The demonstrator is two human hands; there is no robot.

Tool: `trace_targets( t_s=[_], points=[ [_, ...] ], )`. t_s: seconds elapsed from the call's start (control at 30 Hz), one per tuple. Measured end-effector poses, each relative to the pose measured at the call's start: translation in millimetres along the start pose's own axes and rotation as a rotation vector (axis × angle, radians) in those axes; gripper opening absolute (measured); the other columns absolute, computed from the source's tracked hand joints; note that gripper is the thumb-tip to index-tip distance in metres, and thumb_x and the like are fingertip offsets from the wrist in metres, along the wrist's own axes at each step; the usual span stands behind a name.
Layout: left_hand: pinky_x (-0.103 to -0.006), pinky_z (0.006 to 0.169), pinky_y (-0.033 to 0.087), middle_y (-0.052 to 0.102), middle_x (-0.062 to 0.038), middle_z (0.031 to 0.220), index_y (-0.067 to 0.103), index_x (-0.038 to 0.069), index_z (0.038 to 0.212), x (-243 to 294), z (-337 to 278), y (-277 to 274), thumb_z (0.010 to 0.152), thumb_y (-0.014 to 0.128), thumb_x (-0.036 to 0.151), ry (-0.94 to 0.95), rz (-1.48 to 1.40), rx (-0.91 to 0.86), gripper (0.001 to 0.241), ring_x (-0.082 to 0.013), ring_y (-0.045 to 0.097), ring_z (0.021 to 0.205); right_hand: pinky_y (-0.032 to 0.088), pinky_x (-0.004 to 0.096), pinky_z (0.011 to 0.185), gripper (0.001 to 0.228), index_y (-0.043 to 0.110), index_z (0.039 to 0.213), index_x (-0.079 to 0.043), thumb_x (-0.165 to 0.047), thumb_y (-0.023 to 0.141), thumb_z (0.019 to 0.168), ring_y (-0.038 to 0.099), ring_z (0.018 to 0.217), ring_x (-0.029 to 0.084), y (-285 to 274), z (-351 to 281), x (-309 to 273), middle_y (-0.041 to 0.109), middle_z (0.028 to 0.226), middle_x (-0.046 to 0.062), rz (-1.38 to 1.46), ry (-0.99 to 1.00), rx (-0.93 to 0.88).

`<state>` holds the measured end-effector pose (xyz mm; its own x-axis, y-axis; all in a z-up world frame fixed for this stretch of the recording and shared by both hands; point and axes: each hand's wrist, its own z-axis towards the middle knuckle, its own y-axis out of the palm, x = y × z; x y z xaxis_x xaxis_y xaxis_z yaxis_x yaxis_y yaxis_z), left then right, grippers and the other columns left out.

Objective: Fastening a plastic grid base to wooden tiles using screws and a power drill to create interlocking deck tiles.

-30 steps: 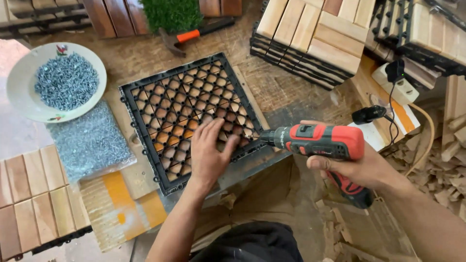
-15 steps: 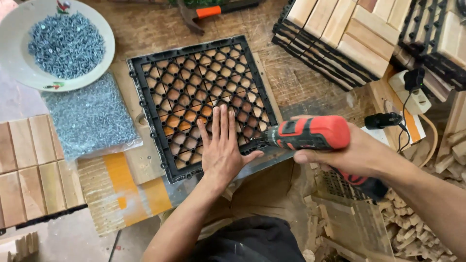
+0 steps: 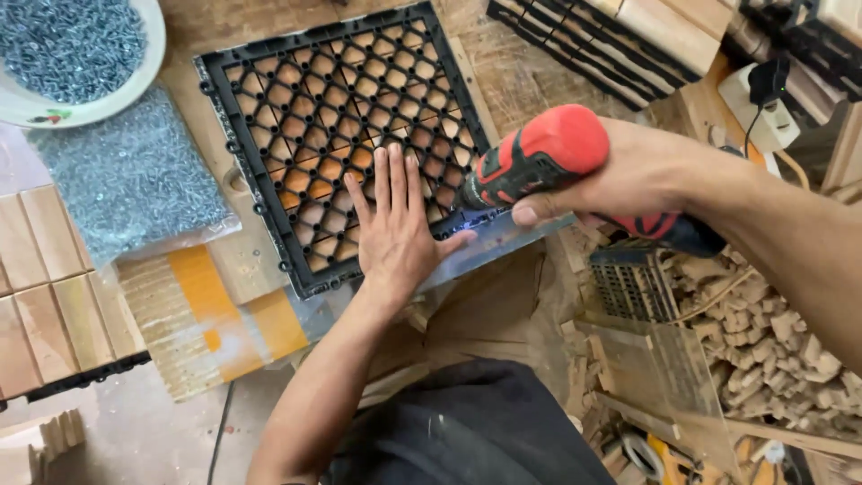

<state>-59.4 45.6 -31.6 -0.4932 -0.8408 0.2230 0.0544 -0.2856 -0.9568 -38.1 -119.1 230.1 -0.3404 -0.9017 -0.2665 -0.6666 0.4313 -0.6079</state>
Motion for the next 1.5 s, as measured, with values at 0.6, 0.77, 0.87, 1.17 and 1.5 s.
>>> trace_targets(
  t_s=[0.6,0.77,0.87,1.17,1.5],
  points=[
    [-0.0694,0.123,0.005,0.015,-0.025,0.17,0.028,-0.005,0.163,-6.1,-2.4,14.1,0.071,0.06,0.099,0.04,-0.024,0.059,0.143,-0.0366,0.009,0.159,0.05,0.05,0.11,0.061,0.058,0.138,-0.043,-0.043,0.075,0.08,0.067,0.121,0.025,25.5,-9.4,-10.6,0.066,0.141,-0.006,-0.396,-0.21,0.008],
    [-0.0539,0.119,0.019,0.038,-0.021,0.159,0.044,0.0,0.151,-43.7,10.2,-2.9,0.08,0.069,0.073,0.045,-0.416,0.055,0.106,-0.0343,0.031,0.148,0.049,0.03,0.104,0.065,0.064,0.134,-0.041,-0.044,0.081,0.072,0.069,0.112,0.014,28.6,-8.4,13.4,0.075,0.127,-0.009,-0.305,-0.245,0.088],
    [-0.0413,0.098,0.045,0.066,-0.015,0.123,0.066,0.004,0.123,-99.7,35.5,-40.1,0.094,0.072,0.035,0.026,-0.607,0.336,0.043,-0.0323,0.061,0.114,0.046,0.021,0.099,0.062,0.071,0.131,-0.037,-0.042,0.084,0.07,0.07,0.107,0.006,24.8,-15.8,10.7,0.079,0.119,-0.013,-0.196,-0.246,0.13],
    [-0.052,0.091,0.047,0.072,-0.011,0.114,0.077,0.016,0.116,-332.1,99.1,-3.8,0.093,0.068,0.032,-0.683,-0.002,0.415,0.029,-0.0371,0.06,0.107,0.046,0.026,0.069,0.044,0.083,0.118,-0.035,-0.037,0.089,0.074,0.05,0.064,0.019,27.5,-28.2,-1.4,0.073,0.082,0.001,-0.053,0.027,0.146],
    [-0.0434,0.077,0.054,0.08,0.0,0.09,0.084,0.035,0.094,-392.2,119.9,16.2,0.08,0.075,0.04,-0.851,-0.138,0.274,0.018,-0.0289,0.075,0.089,0.048,0.019,0.092,0.046,0.081,0.119,-0.032,-0.038,0.085,0.073,0.07,0.094,0.005,25.5,-8.5,35.3,0.084,0.103,-0.013,0.004,-0.223,0.131]
  ],
)
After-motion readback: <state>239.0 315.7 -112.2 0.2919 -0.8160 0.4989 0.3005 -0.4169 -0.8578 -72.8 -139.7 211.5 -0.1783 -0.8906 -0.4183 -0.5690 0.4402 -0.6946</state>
